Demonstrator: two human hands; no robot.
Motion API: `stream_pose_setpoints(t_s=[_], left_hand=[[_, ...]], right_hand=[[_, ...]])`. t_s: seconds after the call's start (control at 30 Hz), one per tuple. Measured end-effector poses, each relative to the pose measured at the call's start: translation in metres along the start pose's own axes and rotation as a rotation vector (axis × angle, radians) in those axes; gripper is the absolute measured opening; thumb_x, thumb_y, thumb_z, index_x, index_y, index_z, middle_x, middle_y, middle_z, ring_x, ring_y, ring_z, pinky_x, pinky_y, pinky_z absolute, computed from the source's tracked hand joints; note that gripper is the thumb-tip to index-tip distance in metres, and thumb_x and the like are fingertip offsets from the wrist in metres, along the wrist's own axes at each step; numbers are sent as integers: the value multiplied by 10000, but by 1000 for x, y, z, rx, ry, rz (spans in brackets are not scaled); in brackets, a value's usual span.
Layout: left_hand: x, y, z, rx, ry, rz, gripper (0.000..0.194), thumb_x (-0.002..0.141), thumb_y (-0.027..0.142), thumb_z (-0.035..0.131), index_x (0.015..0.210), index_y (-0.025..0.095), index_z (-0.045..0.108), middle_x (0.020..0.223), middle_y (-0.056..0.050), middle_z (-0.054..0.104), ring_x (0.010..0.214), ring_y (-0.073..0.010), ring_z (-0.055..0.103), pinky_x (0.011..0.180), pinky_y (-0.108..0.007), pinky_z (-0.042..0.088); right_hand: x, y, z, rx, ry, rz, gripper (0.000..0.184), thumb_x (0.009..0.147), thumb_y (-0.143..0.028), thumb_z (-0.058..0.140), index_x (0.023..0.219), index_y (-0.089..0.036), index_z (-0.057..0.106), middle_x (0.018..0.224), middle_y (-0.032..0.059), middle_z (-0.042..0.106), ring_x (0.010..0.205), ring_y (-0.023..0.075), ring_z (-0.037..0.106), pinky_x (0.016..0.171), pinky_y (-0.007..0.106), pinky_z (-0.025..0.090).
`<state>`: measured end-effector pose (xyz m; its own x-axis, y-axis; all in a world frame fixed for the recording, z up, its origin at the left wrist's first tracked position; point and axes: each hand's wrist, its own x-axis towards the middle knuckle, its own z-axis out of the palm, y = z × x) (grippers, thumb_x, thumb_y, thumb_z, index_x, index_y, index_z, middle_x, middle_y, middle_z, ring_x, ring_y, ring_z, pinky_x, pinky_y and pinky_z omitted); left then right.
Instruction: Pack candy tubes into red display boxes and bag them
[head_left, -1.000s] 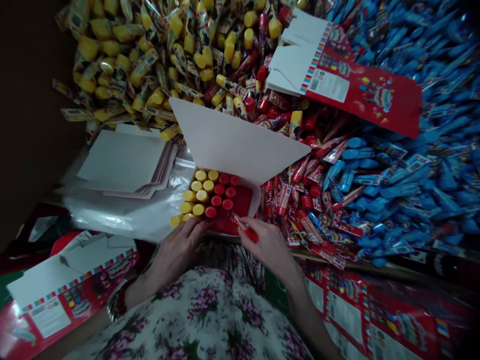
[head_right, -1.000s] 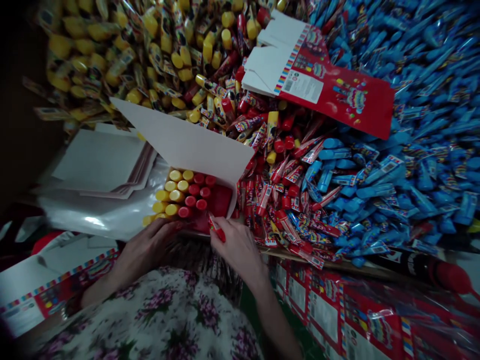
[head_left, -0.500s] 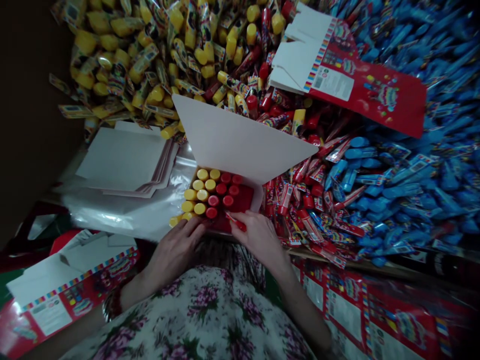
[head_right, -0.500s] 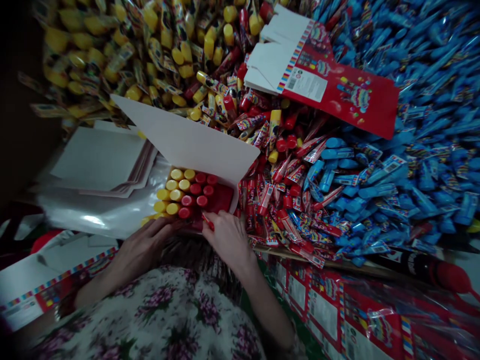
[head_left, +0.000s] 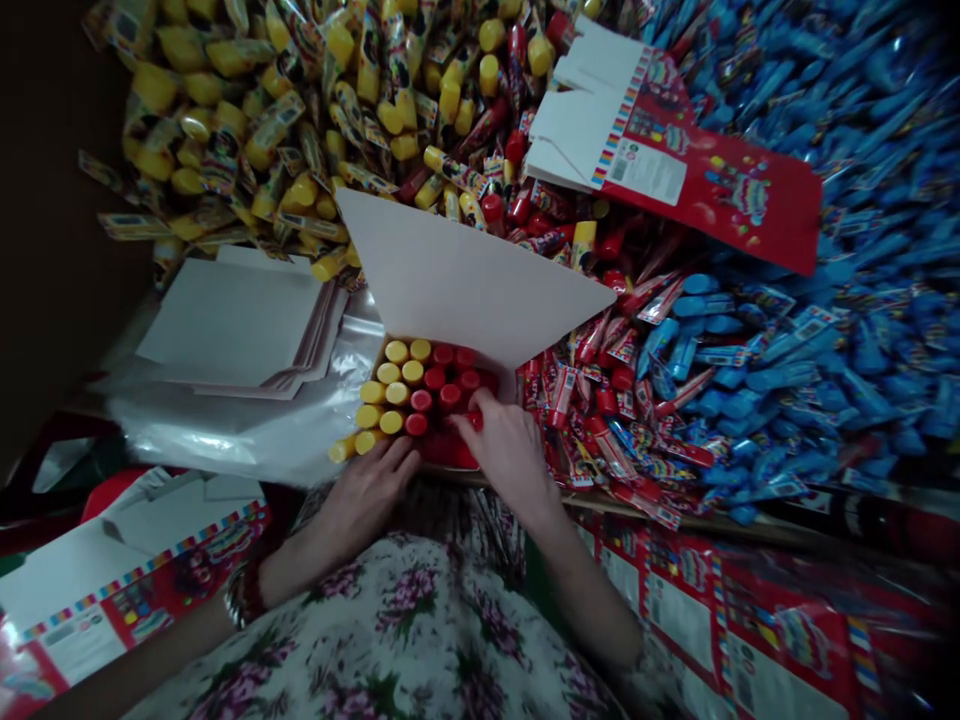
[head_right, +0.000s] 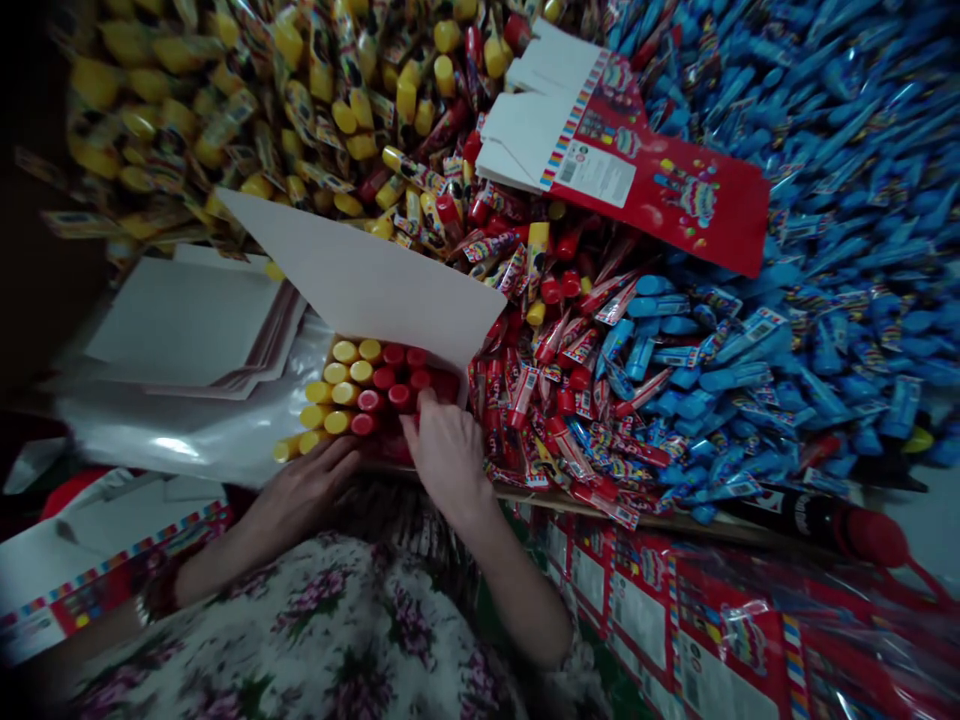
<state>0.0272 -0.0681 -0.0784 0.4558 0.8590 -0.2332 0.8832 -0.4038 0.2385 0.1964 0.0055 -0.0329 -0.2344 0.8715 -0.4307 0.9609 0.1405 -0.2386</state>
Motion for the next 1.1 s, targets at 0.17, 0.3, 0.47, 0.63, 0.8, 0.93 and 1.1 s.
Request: stream_pose_setpoints(t_s=[0.17, 0.3, 0.47, 0.63, 0.8, 0.93, 1.1], left_hand=[[-5, 0, 13, -46, 92, 5, 341, 844, 41, 395, 1115, 157, 566, 1176, -122, 570, 1033, -235, 562, 883, -388, 515], [-7, 2, 5, -92, 91, -60, 463, 846, 51, 385, 1299, 137, 435, 1227, -140, 549, 1017, -216, 609, 821, -327, 540], [-10, 0, -5, -91, 75, -126, 413, 828, 40, 387, 1211, 137, 507, 1167, -131, 588, 866, -189, 661, 672, -264, 551], [-13, -6, 1, -174, 179, -33, 408, 834, 24, 374, 1191, 141, 534, 1158, -129, 596, 986, -198, 628, 815, -294, 543], [-14, -4, 3, -188, 304, -17, 350, 927, 184, 413, 1265, 134, 487, 1187, -155, 570, 1013, -222, 616, 792, -315, 555], [-12, -2, -1, -235, 428, -22, 336, 933, 296, 470, 1239, 162, 508, 1114, -119, 597, 994, -207, 602, 809, -307, 542], [-6, -7, 1, -225, 400, 36, 270, 922, 128, 380, 1094, 137, 589, 1002, -106, 603, 915, -189, 579, 787, -299, 528]], right_hand=[[-7, -10, 1, -49, -13, -106, 235, 966, -274, 399, 1048, -185, 601, 920, 111, 667, 865, 219, 658, 709, 289, 483], [-2, -24, 4, -91, -1, -159, 237, 963, -236, 400, 1082, -149, 586, 903, 126, 657, 857, 215, 646, 701, 286, 498], [4, -26, 17, -137, 78, -175, 240, 953, -186, 387, 1020, -133, 611, 928, 134, 654, 861, 230, 640, 665, 299, 509], [12, -18, 25, -118, 35, -190, 234, 951, -226, 417, 971, -150, 638, 915, 123, 665, 871, 224, 644, 706, 295, 499], [-3, -7, 31, 215, 280, -169, 346, 973, -395, 368, 930, -171, 628, 886, 92, 648, 841, 185, 624, 725, 260, 479], [-18, 2, 43, 826, 628, 16, 375, 977, -340, 174, 921, -203, 519, 761, 34, 529, 678, 143, 558, 616, 231, 464], [-5, -3, 74, 1044, 630, 43, 244, 853, -200, 247, 1022, -198, 423, 828, 42, 484, 783, 167, 550, 727, 296, 491]])
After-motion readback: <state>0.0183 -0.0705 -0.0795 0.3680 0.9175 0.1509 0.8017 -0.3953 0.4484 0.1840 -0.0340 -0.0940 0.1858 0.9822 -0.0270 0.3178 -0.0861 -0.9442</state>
